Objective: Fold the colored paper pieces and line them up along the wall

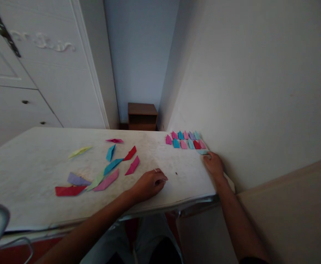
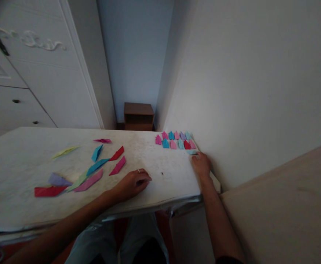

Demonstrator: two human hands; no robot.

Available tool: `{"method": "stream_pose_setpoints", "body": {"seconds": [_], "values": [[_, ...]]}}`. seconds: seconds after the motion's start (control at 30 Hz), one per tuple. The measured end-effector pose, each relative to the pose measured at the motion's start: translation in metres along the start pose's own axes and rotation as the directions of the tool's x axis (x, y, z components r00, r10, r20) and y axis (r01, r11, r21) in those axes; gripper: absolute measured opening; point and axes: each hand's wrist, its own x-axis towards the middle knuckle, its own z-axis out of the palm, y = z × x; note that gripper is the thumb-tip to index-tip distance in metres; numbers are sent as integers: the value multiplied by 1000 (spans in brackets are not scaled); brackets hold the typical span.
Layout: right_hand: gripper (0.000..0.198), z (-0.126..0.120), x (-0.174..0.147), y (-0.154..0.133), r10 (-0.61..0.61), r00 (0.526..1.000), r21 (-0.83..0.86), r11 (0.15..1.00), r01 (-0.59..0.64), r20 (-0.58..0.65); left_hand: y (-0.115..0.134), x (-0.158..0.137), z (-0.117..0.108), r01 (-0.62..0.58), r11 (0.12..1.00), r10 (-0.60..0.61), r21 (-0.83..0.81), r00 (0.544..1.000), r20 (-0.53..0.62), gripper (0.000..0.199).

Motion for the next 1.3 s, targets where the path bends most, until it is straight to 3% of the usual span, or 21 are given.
{"method": "stream_pose_setpoints", "body": {"seconds": [0.13,0.33,0.47,0.6,0.7,0.77,0.83,0.9,0.97,1.07,1.2,1.3], "values": [[41,-1,-1,-1,0,1000,-2,1000,0,-19,-1,-16,1,15,998,-20,-62,996,-92,20],[43,-8,-3,-7,22,999,1,1000,-22,-25,1,-25,0,45,999,-45,-2,987,-154,21],[44,-17,-11,-19,26,993,76,997,-17,-115,-1,-30,-1,59,998,-58,0,977,-207,21],[41,-18,-35,-56,23,986,283,959,26,-166,-4,-35,-2,62,997,-73,-48,958,-276,20],[38,-10,-62,-110,-83,996,532,845,58,23,-3,-37,-3,75,994,-96,-82,955,-282,19],[43,-2,-76,-152,-298,940,682,723,107,169,-1,-38,-4,77,994,-95,-80,965,-246,18],[51,7,-83,-194,-439,865,735,666,131,244,0,-38,-4,77,994,-92,-80,975,-203,18],[49,16,-83,-230,-499,816,714,681,161,292,0,-38,-3,87,993,-101,-83,978,-183,20],[35,23,-77,-256,-561,755,664,712,230,340,-2,-37,-2,97,992,-111,-84,977,-182,22],[23,29,-68,-279,-616,680,616,728,300,397,-6,-35,-1,87,992,-101,-89,979,-176,22],[32,30,-67,-282,-607,669,705,688,173,429,-6,-34,-1,100,989,-122,-113,971,-205,21],[34,26,-72,-273,-581,712,820,573,14,394,-4,-34,-2,99,990,-120,-103,966,-228,23]]}}
